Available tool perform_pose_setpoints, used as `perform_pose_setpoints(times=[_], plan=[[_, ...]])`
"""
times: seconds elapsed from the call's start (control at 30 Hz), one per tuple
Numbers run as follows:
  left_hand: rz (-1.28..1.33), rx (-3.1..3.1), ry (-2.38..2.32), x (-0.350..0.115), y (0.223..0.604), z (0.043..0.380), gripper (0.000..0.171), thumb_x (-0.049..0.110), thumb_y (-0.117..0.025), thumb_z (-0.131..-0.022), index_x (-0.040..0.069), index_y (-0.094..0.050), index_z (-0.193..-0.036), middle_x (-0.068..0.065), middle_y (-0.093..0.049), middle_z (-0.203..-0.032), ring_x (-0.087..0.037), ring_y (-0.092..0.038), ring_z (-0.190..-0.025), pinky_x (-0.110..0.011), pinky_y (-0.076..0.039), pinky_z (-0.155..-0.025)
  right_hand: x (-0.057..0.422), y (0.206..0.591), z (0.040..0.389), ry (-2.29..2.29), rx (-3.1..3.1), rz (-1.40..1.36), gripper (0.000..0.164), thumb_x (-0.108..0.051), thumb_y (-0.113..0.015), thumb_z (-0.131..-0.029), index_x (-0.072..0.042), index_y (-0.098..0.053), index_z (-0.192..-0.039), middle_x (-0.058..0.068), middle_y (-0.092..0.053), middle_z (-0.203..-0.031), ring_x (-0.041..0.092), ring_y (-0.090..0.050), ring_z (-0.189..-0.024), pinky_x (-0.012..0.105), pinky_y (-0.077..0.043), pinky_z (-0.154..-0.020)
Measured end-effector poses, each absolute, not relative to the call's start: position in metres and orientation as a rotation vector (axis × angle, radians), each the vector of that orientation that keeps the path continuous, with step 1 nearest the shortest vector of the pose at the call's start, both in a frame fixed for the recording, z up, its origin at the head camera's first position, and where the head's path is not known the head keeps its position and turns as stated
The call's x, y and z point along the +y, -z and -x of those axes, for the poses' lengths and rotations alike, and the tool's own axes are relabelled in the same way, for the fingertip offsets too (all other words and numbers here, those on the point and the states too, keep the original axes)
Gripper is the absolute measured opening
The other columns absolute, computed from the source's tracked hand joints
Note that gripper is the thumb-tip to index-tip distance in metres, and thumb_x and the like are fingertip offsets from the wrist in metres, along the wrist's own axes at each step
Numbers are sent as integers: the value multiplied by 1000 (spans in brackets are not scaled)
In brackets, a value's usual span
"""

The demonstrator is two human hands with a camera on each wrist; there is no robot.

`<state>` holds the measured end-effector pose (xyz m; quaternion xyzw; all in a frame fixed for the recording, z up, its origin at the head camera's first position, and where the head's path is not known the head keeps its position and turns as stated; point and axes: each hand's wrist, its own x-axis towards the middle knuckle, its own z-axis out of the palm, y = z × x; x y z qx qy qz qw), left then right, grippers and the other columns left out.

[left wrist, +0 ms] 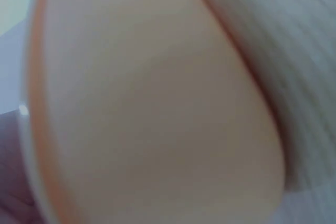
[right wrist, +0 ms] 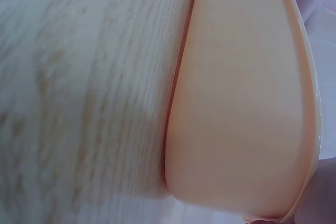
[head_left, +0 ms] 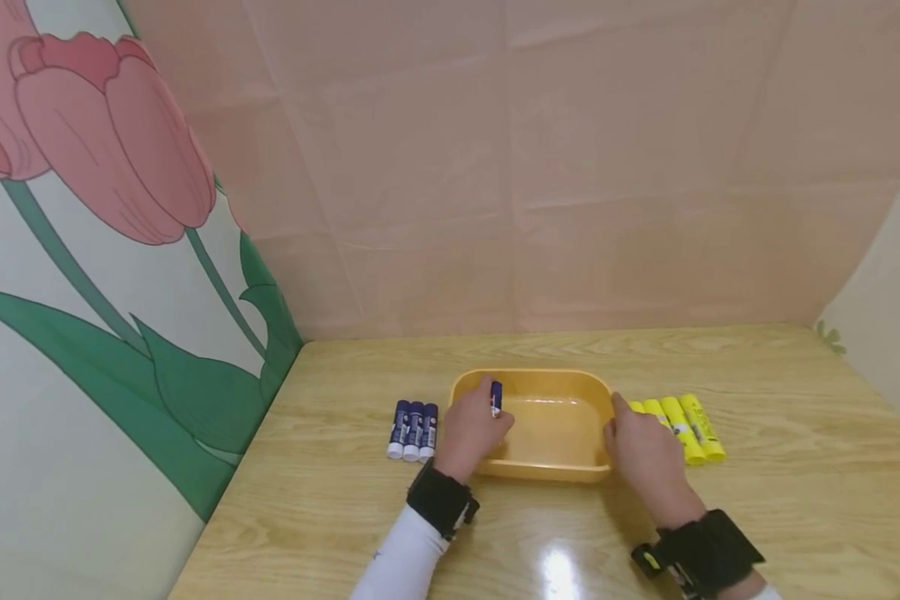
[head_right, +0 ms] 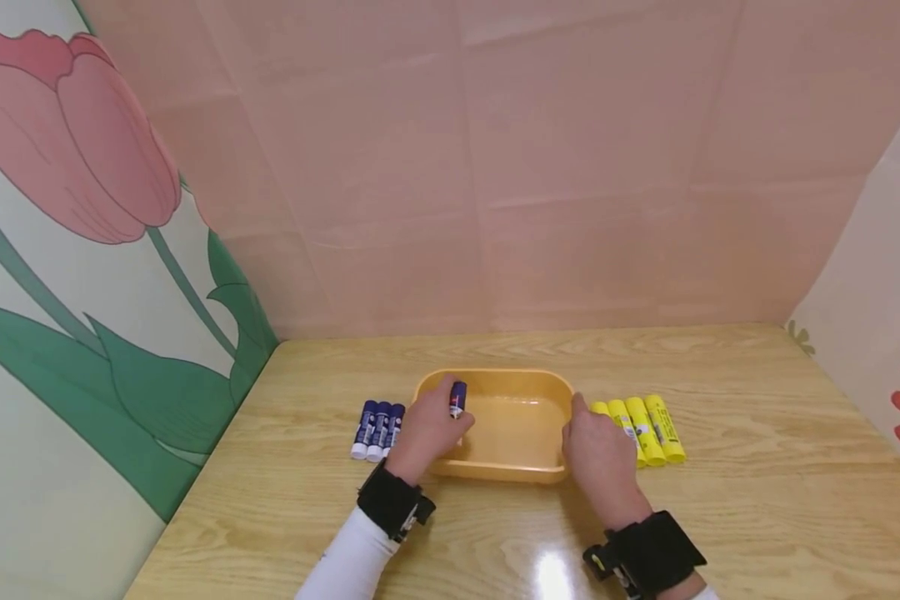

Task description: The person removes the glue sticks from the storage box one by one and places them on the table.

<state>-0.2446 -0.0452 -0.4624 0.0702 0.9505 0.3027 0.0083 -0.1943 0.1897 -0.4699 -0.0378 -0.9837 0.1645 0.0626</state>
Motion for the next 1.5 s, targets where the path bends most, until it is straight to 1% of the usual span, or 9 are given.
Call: perform_pose_setpoints(times=[0.2,0.43,0.6,0.8,0.97,1.03,1.2,1.4,1.5], plan=[[-221,2941,-983,-55,450,240,64,29,-72,-88,16,-47,-146,-7,-68,-107,-15,-58,-70,-26,-45,-53,192,472,195,-493,-2969,112,49,-13,-52,-98,9,-44,-141,16,-54,-69,25,-47,-54,34,-37,-44],[-187,2856,-1077,-78,431,236,63,27,-71,-90,21,-45,-148,-10,-68,-109,-18,-61,-75,-29,-49,-59,192,472,195,-508,-2999,123,51,-13,-52,-99,10,-42,-142,14,-51,-68,25,-47,-55,33,-37,-45],[-189,2864,-1064,-101,420,236,63,25,-68,-91,22,-44,-148,-13,-68,-108,-21,-62,-76,-32,-50,-59,191,470,194,-524,-3011,128,52,-13,-52,-99,10,-41,-143,13,-50,-68,24,-46,-55,32,-37,-45],[-143,2889,-1032,-127,416,239,62,26,-66,-92,21,-44,-150,-14,-67,-117,-23,-62,-85,-38,-53,-74,193,471,194,-517,-3004,119,51,-13,-52,-99,10,-41,-143,13,-51,-69,24,-47,-55,32,-37,-45],[-37,2875,-1021,-147,415,239,62,26,-65,-94,21,-42,-151,-16,-65,-124,-24,-64,-89,-43,-54,-78,193,470,193,-514,-3002,124,50,-13,-52,-99,10,-41,-142,13,-51,-69,24,-47,-56,33,-37,-45],[-5,2865,-1026,-155,414,239,61,26,-64,-94,21,-42,-151,-17,-62,-132,-27,-64,-98,-47,-54,-85,193,471,193,-511,-2992,128,50,-13,-52,-98,9,-42,-142,14,-52,-68,24,-47,-55,33,-37,-45],[55,2849,-1022,-172,416,242,59,21,-60,-97,19,-41,-152,-20,-51,-146,-33,-59,-113,-53,-49,-93,194,473,194,-504,-2953,111,48,-13,-51,-98,9,-45,-140,16,-54,-69,26,-47,-55,35,-37,-44],[108,2865,-998,-189,421,243,56,17,-57,-98,16,-41,-152,-22,-47,-149,-35,-56,-112,-52,-47,-91,194,474,194,-497,-2961,110,49,-14,-51,-98,9,-44,-141,15,-53,-68,25,-47,-54,35,-37,-44],[141,2871,-977,-194,424,244,56,16,-56,-98,16,-41,-152,-23,-49,-147,-36,-56,-109,-51,-48,-86,195,473,194,-499,-2963,107,49,-13,-50,-98,9,-44,-141,17,-54,-69,26,-47,-55,36,-37,-44]])
